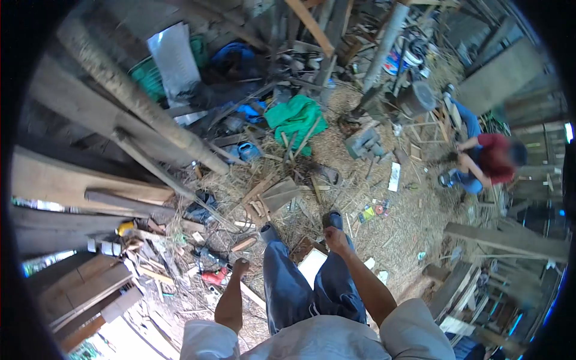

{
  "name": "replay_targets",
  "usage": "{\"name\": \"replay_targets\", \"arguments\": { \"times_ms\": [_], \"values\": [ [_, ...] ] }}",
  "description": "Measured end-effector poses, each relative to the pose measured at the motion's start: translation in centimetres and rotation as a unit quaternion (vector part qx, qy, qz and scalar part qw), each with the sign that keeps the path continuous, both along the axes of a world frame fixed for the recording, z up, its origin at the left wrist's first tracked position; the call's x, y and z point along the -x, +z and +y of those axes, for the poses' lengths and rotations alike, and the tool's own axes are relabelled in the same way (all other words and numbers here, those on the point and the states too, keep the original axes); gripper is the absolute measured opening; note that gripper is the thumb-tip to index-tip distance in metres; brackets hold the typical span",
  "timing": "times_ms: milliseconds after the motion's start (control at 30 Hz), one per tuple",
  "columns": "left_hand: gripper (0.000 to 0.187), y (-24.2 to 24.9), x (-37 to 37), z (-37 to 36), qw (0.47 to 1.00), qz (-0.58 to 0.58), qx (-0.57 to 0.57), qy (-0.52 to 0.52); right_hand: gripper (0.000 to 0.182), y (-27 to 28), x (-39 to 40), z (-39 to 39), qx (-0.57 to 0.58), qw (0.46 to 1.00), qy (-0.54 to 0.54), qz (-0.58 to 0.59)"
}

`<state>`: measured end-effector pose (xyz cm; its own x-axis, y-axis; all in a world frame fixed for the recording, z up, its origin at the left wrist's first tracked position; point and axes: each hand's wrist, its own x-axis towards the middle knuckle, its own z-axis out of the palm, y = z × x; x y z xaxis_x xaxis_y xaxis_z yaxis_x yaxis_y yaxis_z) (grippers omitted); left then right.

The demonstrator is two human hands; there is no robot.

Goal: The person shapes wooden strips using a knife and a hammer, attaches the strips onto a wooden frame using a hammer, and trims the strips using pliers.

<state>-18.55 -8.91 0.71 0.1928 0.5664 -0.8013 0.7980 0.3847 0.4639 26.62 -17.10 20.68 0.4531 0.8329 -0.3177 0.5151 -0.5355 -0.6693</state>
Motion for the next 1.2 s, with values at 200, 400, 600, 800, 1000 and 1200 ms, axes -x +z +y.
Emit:
{"name": "replay_targets", "arguments": {
  "times_ms": [200,400,600,800,1000,1200],
  "values": [
    [0.022,12.8,-7.7,4.6,0.976,-0.126,0.024,0.178,0.02,0.7,-3.3,-8.1,0.131,0.987,-0.086,0.042],
    [0.02,13.0,-14.0,3.7,0.98,-0.182,-0.067,0.041,0.021,-5.0,-11.4,-20.7,0.141,0.976,-0.163,-0.007],
    [0.019,18.8,-29.5,-4.5,0.954,-0.163,0.031,0.251,0.023,-1.1,-23.6,-31.9,0.15,0.976,-0.156,0.038],
    [0.014,21.6,-46.6,-11.8,0.991,-0.098,-0.009,0.087,0.019,3.7,-35.3,-38.3,0.075,0.969,-0.229,0.06],
    [0.018,13.8,-55.8,-17.2,0.991,-0.128,0.018,0.026,0.018,1.2,-44.9,-40.7,0.097,0.979,-0.171,0.046],
    [0.015,10.5,-68.8,-25.0,0.996,-0.029,0.041,0.071,0.021,-3.1,-58.9,-40.7,0.115,0.991,-0.067,0.0]
  ]
}}
